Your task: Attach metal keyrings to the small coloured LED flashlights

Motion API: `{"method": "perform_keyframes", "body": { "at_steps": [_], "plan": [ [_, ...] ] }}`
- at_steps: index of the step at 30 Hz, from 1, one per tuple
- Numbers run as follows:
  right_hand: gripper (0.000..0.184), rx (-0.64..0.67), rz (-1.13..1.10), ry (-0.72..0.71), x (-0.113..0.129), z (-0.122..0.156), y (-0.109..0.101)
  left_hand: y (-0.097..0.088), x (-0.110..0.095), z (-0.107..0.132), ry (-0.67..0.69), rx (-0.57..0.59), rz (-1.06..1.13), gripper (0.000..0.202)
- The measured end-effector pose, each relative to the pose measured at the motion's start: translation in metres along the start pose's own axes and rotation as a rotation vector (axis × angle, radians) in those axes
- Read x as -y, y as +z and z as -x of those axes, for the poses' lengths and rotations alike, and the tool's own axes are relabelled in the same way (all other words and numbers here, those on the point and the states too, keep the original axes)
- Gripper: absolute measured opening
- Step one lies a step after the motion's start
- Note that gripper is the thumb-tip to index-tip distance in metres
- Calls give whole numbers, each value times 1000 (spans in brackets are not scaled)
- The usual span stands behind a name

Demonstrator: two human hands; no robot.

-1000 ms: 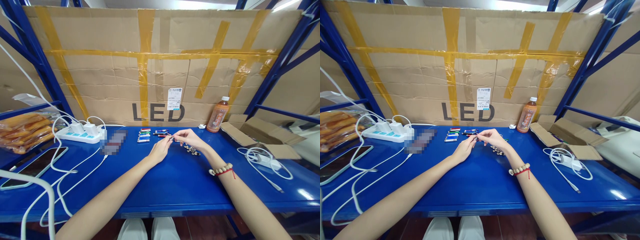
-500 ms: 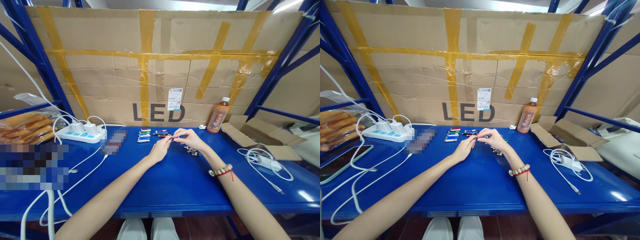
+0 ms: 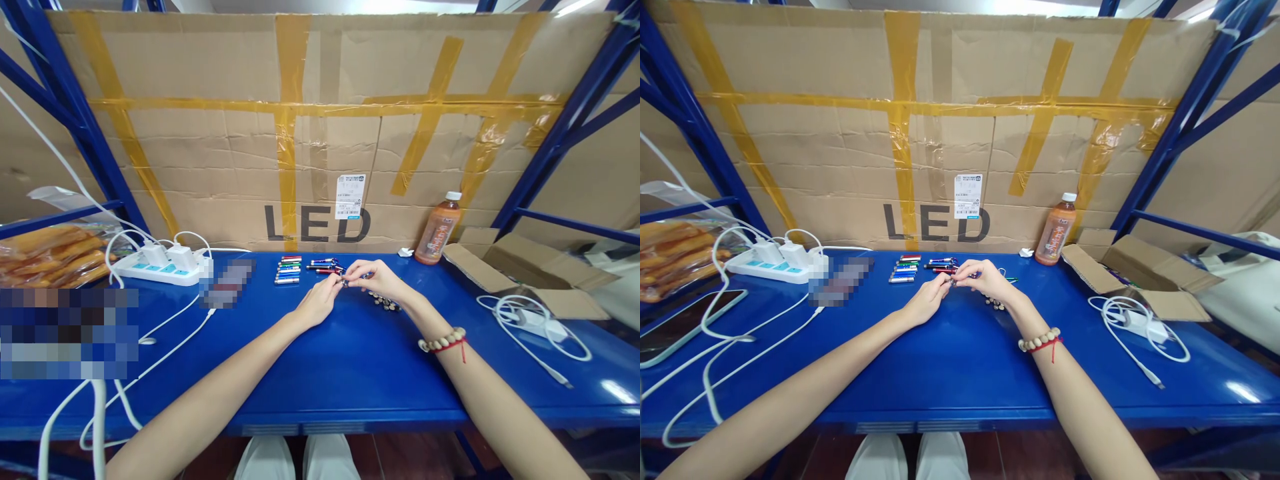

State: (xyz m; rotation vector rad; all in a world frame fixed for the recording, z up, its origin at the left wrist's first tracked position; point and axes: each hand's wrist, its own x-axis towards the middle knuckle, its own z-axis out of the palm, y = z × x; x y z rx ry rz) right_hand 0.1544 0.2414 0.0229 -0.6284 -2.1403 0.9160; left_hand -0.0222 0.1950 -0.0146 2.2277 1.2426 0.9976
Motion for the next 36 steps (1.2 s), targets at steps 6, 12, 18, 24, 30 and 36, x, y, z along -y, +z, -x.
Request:
{"method": "perform_keyframes", "body": {
  "at_steps": [6, 12, 18, 24, 30, 36],
  "plan": [
    [23, -20, 55, -22, -1, 0, 2, -1, -2, 2, -13, 12, 12, 14],
    [23, -34, 110, -40, 2, 0, 3, 0, -3, 2, 13, -15, 32, 12],
    [23, -59, 155, 14, 5, 0, 3, 0, -3, 1, 61, -62, -17, 10],
    [25, -95, 181, 81, 7, 0, 8, 3, 2, -1, 79, -117, -64, 13],
    [32, -119, 61, 216, 8, 0, 9, 2, -1, -1, 97, -160, -27, 19],
    [39, -121, 35, 309, 4, -1, 7, 3, -1, -4, 99, -180, -20, 27]
  ]
}}
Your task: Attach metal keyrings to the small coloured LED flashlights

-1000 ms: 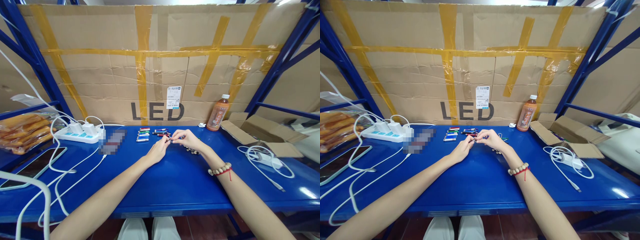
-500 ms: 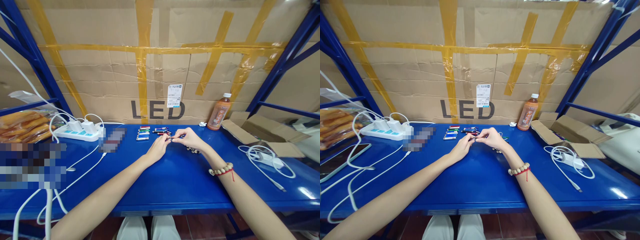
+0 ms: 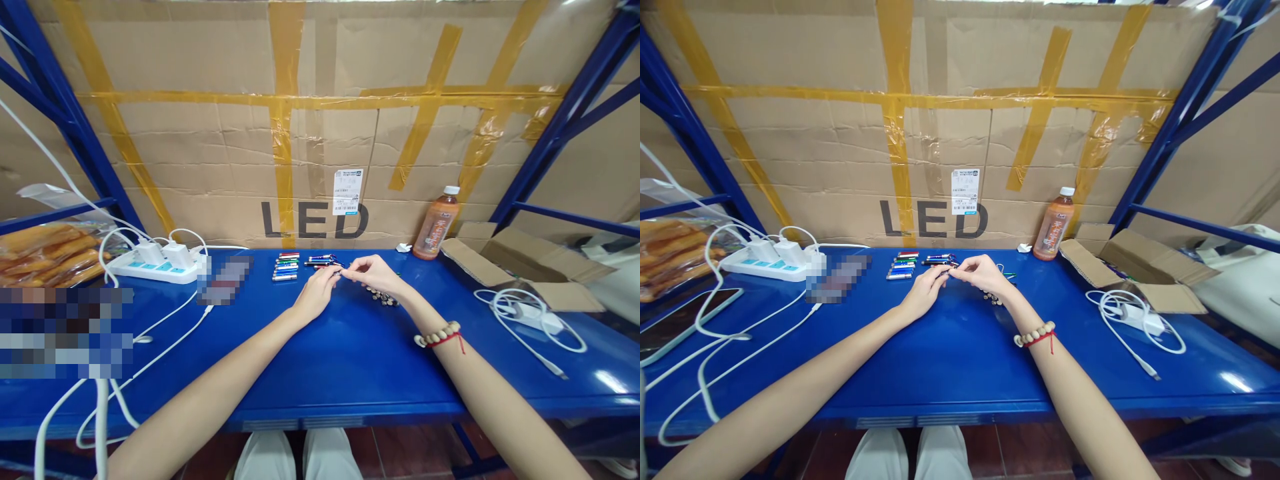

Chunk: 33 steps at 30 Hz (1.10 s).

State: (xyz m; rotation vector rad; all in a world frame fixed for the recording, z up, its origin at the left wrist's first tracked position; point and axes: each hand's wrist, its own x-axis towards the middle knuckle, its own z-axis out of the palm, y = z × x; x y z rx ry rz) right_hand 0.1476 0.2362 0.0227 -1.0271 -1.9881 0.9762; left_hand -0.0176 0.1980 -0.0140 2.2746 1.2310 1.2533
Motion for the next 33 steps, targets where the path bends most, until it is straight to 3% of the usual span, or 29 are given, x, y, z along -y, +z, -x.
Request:
{"method": "perform_keyframes", "body": {
  "at_steps": [5, 9, 17, 22, 33],
  "plan": [
    [37, -73, -16, -166, -2, -3, 2, 1, 1, -3, -15, -45, 7, 25],
    [35, -7, -28, -267, -3, -4, -1, 0, -1, -3, -36, 3, 40, 25],
    [34, 53, -52, -199, -6, -4, -6, 1, 4, -2, -66, 70, 104, 26],
    [30, 36, -68, -229, -6, -4, -7, 3, 5, -3, -34, 61, 38, 23],
    [21, 77, -102, -280, -6, -4, -6, -3, -2, 3, -50, 158, -23, 27]
  ]
}}
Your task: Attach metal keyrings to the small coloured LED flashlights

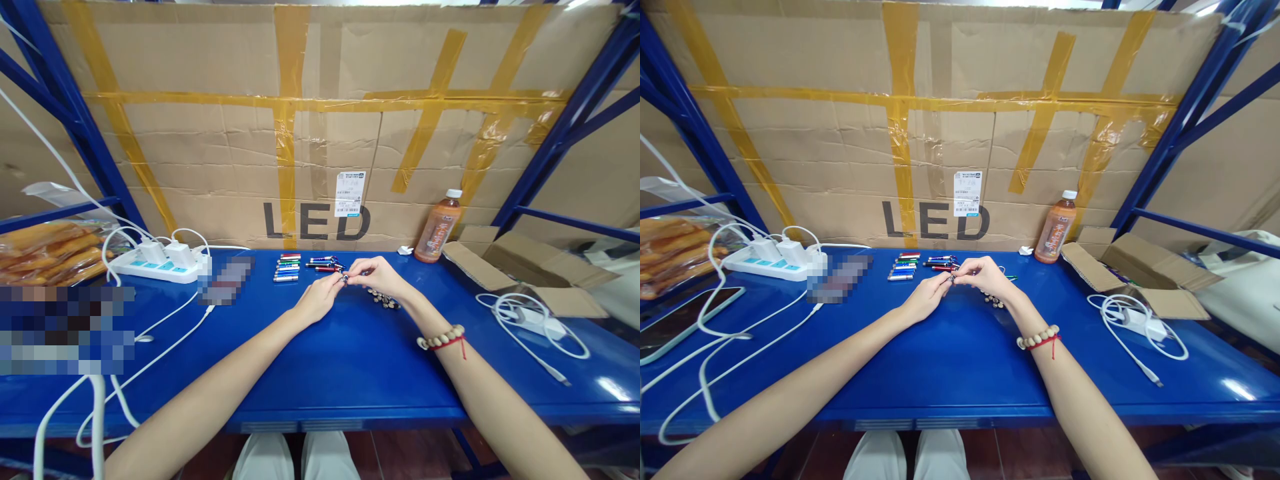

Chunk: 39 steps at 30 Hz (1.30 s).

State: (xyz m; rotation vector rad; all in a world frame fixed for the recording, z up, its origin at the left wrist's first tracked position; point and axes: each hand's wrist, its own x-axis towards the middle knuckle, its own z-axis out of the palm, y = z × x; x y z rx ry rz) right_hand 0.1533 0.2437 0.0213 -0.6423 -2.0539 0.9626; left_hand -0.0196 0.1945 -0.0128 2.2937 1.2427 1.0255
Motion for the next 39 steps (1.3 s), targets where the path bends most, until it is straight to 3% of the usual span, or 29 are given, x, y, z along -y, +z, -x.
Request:
{"method": "perform_keyframes", "body": {
  "at_steps": [10, 22, 31, 39],
  "plan": [
    [26, 18, 71, -30, -7, 1, 4, 2, 6, 1, 83, -17, -76, 25],
    [32, -93, 236, -102, -4, 1, 13, 0, 4, 1, 82, -121, -138, 22],
    [34, -104, 165, 62, 0, 0, 17, 5, 10, 1, 64, -212, -177, 22],
    [35, -74, 122, 163, 2, 1, 14, 4, 5, 0, 41, -211, -194, 24]
  ]
}}
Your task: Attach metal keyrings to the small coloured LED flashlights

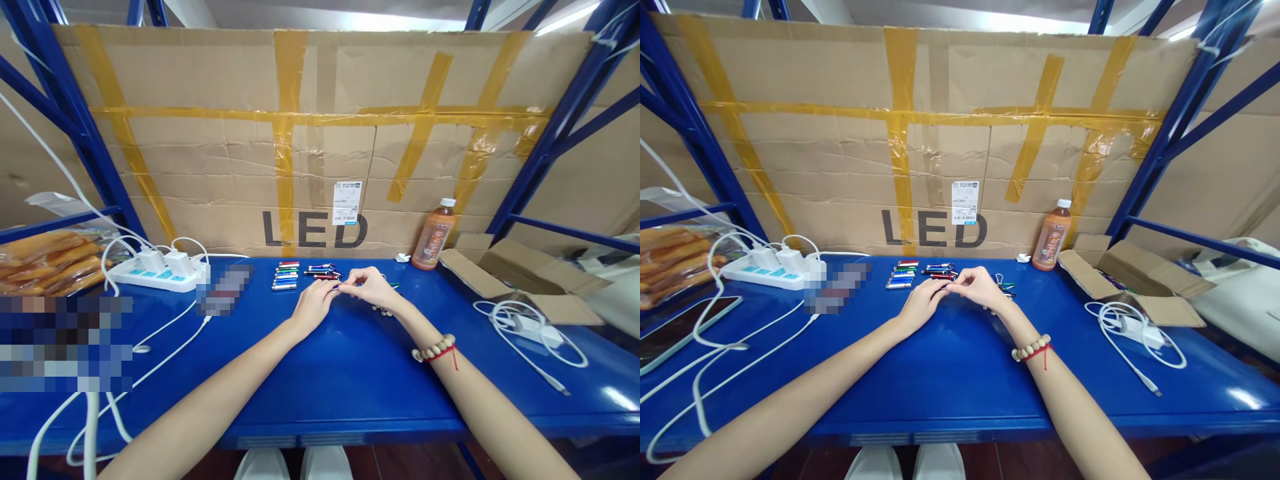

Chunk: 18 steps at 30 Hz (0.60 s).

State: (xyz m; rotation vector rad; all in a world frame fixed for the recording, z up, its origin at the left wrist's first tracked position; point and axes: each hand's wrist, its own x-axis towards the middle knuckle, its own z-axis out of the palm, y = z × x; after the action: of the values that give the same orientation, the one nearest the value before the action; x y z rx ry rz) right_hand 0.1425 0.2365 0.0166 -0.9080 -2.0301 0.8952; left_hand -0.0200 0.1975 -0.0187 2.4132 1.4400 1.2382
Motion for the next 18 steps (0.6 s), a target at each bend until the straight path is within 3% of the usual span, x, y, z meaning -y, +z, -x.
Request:
{"method": "perform_keyframes", "body": {
  "at_steps": [8, 13, 18],
  "plan": [
    [41, 16, 1, 20, 0, -1, 0, -5, -7, 0, -15, 31, 64, 29],
    [40, -31, 112, -26, -3, -2, -2, -7, -12, 0, -89, 45, 83, 28],
    [35, -55, 55, -124, -2, -3, -8, -10, -14, 0, -140, 64, 82, 28]
  ]
}}
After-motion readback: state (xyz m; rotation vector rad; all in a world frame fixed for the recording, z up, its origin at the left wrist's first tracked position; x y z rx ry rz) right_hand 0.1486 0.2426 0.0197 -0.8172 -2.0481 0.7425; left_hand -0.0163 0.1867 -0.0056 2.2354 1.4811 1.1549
